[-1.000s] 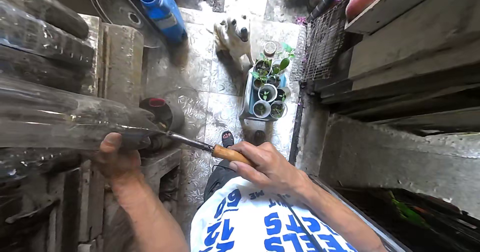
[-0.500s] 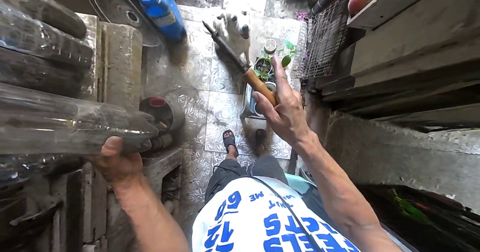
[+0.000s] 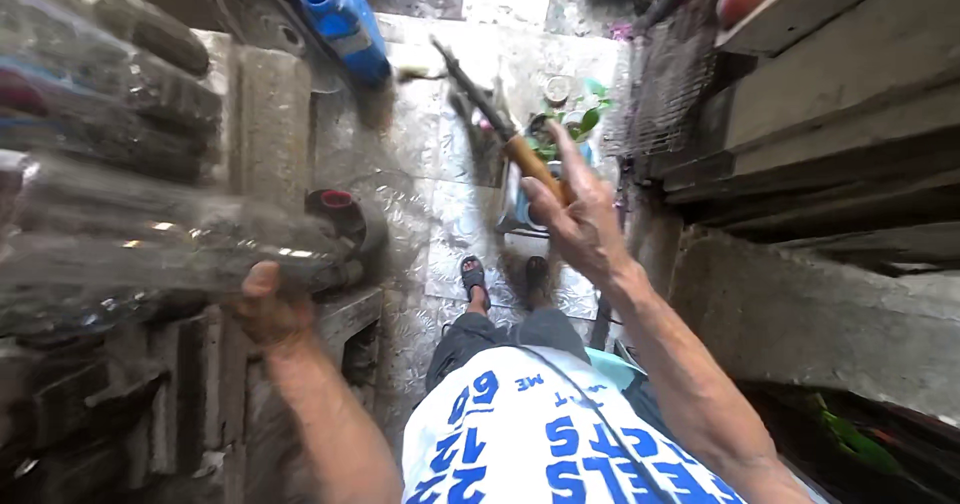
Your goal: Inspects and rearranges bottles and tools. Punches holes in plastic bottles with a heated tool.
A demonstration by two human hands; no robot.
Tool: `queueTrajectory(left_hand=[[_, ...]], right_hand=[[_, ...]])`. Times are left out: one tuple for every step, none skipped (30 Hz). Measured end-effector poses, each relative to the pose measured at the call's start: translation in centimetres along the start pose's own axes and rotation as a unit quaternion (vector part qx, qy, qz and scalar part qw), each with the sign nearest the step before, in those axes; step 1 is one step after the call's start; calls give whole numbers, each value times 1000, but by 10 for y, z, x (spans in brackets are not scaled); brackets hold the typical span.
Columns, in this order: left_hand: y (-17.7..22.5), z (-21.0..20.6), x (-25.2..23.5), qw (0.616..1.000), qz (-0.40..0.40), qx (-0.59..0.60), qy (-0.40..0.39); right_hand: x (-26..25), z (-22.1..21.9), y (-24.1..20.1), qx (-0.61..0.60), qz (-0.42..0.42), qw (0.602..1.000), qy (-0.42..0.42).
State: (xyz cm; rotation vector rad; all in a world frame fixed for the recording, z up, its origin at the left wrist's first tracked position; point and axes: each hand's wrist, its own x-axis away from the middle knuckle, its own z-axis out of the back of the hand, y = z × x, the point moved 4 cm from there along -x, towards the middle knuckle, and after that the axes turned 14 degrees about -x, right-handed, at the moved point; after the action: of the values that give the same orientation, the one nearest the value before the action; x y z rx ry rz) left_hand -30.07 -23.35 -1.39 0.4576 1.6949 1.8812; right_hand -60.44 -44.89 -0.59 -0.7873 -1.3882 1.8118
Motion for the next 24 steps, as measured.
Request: queueTrajectory(left_hand=[[6,-6,4,1000,7,3,6],[9,-10,0,1000,8,24,18],[8,-10,-5,999,5,37,26],[7,-9,-10,999,1,42,32],[7,-10,-16,999,-2,40,31],[9,-13,-21,999,2,39,29],[12,-17,-27,998,7,49,25],[15,-23,-34,997,-1,80,17],[20,-28,-41,994,-13,112,4],[25,-33,-48,988,-26,149,-10],[29,-38,-54,984,-36,173,-25],[34,-42,-60,980,-44,188,-40],[39,-46,-65,978,-52,196,-51],[43,-50,-68,976,-61,201,-60],[47,-54,-71,975,-68,201,-68],[49,-58,-73,974,-72,200,-74],[53,-62,-75,972,-73,211,-75],[57,-66,-76,968,-80,224,-79],[60,-69,-78,964,-93,234,-87],[64,-71,-78,960,-110,238,-96],[67,-73,-79,957,-127,238,-103],[69,-74,-80,955,-139,237,-109],[71,-75,-80,955,-147,234,-111],[74,-76,-80,954,-150,233,-114]], right_hand=[[2,0,-5,3,-3,1000,-6],[3,-2,-8,2,3,1000,-8],[5,-5,-11,-5,11,1000,-7],[9,-10,-12,-17,17,1000,-9],[15,-14,-16,-34,28,999,-13],[23,-16,-22,-50,42,998,-21],[30,-17,-29,-62,64,996,-31],[37,-18,-38,-71,88,993,-43],[43,-19,-47,-74,108,990,-57],[47,-21,-55,-74,122,987,-67],[51,-23,-62,-70,132,986,-73],[54,-24,-69,-62,139,985,-75],[56,-25,-76,-53,145,985,-76],[58,-26,-81,-45,151,985,-75],[59,-26,-85,-36,159,984,-73],[59,-25,-89,-26,165,983,-70],[59,-24,-92,-18,170,983,-69],[60,-24,-94,-11,175,982,-67],[61,-23,-96,-3,180,982,-66],[61,-22,-98,4,182,981,-64],[62,-21,-100,12,183,981,-61],[63,-21,-102,20,184,981,-58],[64,-20,-103,27,185,981,-55],[64,-19,-105,29,185,981,-52]])
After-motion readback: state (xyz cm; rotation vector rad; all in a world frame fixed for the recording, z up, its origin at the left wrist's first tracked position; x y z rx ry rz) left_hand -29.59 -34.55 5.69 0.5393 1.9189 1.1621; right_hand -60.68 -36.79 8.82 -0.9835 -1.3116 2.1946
